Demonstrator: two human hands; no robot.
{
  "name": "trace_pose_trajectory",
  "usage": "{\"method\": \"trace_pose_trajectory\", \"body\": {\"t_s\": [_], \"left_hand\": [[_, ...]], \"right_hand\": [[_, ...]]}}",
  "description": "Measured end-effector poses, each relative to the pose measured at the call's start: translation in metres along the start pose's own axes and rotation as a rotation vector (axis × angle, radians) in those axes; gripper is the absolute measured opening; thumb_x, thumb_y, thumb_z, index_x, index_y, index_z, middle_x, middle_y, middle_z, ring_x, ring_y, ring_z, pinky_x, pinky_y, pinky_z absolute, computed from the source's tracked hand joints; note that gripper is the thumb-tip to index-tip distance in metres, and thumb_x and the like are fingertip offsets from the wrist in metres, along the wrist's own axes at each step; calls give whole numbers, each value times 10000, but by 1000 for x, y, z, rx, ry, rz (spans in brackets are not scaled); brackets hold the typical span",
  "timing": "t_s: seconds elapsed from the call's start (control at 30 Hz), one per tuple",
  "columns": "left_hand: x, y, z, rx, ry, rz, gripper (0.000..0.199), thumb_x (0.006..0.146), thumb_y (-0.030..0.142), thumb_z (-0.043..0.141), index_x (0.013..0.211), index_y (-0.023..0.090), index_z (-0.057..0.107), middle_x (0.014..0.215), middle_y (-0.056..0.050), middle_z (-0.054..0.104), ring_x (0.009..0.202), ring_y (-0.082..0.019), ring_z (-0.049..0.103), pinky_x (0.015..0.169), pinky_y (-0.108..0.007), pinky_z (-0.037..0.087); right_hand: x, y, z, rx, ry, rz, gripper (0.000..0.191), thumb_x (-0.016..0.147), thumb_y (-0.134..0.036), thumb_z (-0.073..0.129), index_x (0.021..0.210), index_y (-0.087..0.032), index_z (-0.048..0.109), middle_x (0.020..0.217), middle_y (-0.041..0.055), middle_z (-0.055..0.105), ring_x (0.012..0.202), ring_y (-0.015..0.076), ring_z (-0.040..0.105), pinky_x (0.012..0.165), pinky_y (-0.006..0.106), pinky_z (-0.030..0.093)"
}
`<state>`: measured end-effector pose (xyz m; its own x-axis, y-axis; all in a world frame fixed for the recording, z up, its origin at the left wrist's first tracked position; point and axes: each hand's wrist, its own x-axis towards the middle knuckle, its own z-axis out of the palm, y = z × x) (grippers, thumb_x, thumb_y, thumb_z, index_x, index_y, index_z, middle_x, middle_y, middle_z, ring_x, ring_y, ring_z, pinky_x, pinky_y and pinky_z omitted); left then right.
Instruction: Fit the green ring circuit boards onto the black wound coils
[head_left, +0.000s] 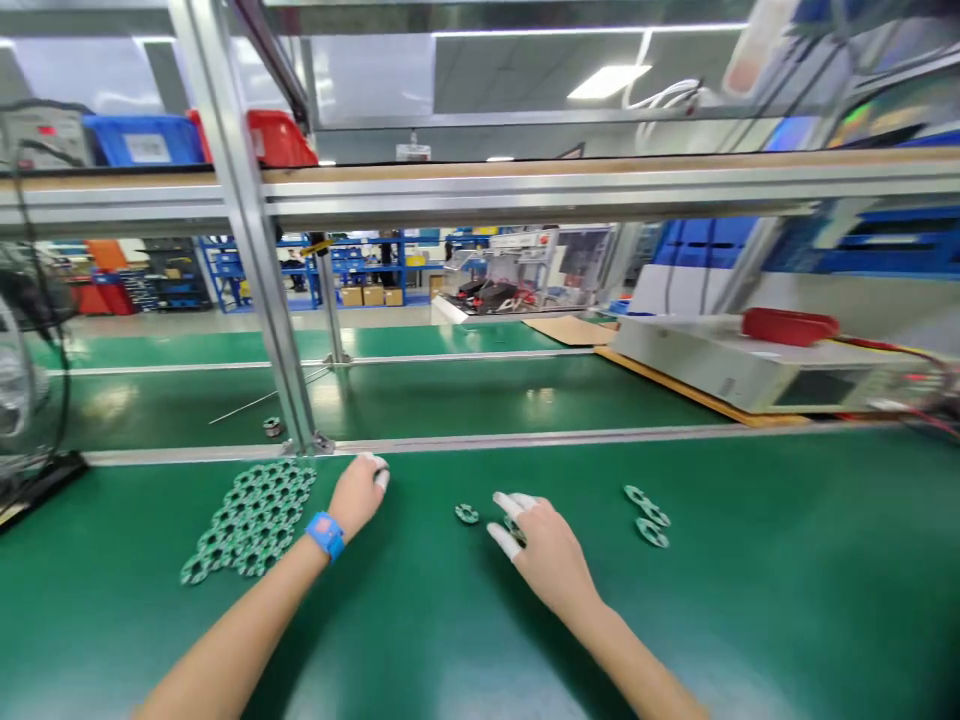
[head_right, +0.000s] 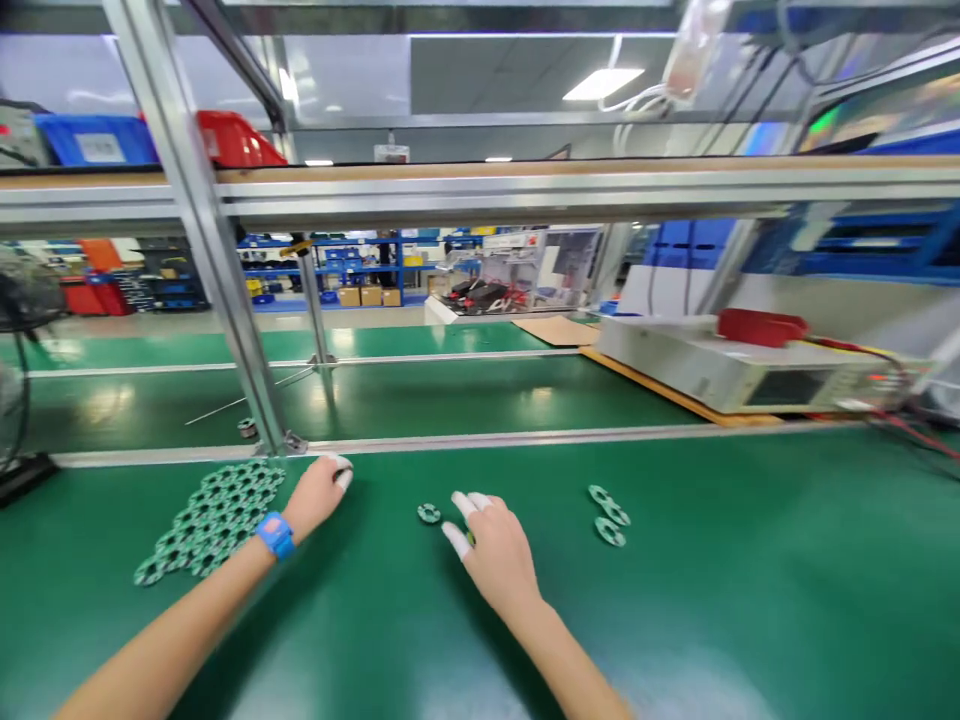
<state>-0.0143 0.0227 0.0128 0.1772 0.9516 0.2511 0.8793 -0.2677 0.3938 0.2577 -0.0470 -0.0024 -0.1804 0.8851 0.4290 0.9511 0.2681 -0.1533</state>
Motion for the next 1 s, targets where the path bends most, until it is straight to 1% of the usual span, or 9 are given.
{"method": "trace_pose_trajectory", "body": {"t_s": [0.1, 0.17, 0.3, 0.37, 0.5, 0.67, 0.8, 0.9, 1.0], "left_hand": [[-2, -57, -32, 109, 50, -150, 161, 878, 183, 511, 1004, 144, 603, 1097, -95, 567, 1064, -228, 516, 936, -401, 397], [-6, -83, -45, 144, 48, -216, 220, 882, 262, 538, 1072, 157, 567, 1172, -86, 536, 1068, -232, 515, 917, -448, 421], [-10, -97, -51, 106, 23, -282, 280, 891, 308, 529, 1133, 166, 535, 1194, -88, 524, 1032, -222, 538, 873, -438, 463], [-6, -90, -49, 32, 6, -287, 284, 891, 309, 529, 1135, 163, 531, 1179, -86, 531, 1013, -218, 549, 854, -429, 476], [5, -52, -38, -230, -39, -238, 258, 888, 312, 537, 1083, 144, 553, 1084, -71, 575, 923, -192, 583, 793, -392, 504], [7, 12, -14, -620, -12, -198, 209, 896, 206, 464, 1070, 145, 564, 879, -26, 636, 717, -128, 611, 617, -233, 502], [-2, 40, 8, -778, 74, -255, 269, 896, 187, 363, 1092, 131, 538, 837, -36, 625, 637, -116, 602, 536, -202, 469], [-9, 45, 16, -804, 166, -272, 306, 910, 214, 318, 1124, 121, 516, 894, -70, 612, 730, -149, 608, 616, -248, 486], [-20, 46, 13, -776, 248, -210, 291, 895, 248, 394, 1134, 164, 536, 1063, -93, 577, 1040, -210, 523, 888, -343, 420]], "right_hand": [[2, -14, 21, 5, 26, -291, 360, 830, -265, 551, 1183, -207, 593, 1189, 105, 605, 1106, 276, 511, 951, 427, 399], [6, -19, 35, -24, 47, -410, 354, 835, -230, 531, 1183, -208, 594, 1212, 102, 596, 1131, 285, 498, 975, 459, 380], [16, -6, 56, -75, 76, -404, 331, 823, -117, 442, 1046, -203, 672, 1082, 107, 666, 1044, 281, 567, 910, 457, 439], [18, 6, 58, -75, 98, -337, 341, 809, -97, 410, 968, -176, 701, 1012, 126, 686, 1007, 290, 588, 868, 449, 468], [15, 8, 41, 80, 81, -198, 339, 846, -266, 413, 971, -140, 701, 1008, 147, 680, 984, 316, 591, 832, 458, 489], [11, -24, 17, 562, -211, 0, 401, 818, -426, 426, 981, -189, 706, 856, 93, 709, 825, 264, 649, 742, 383, 532], [10, -36, 11, 874, -384, 37, 337, 741, -434, 520, 843, -179, 715, 818, 75, 717, 786, 249, 654, 733, 339, 533], [10, -33, 13, 901, -420, 98, 326, 711, -437, 537, 811, -166, 688, 754, 68, 702, 676, 228, 640, 622, 312, 535], [9, -25, 17, 810, -351, 113, 335, 738, -430, 476, 820, -170, 671, 693, 63, 683, 600, 220, 618, 539, 311, 513]]}}
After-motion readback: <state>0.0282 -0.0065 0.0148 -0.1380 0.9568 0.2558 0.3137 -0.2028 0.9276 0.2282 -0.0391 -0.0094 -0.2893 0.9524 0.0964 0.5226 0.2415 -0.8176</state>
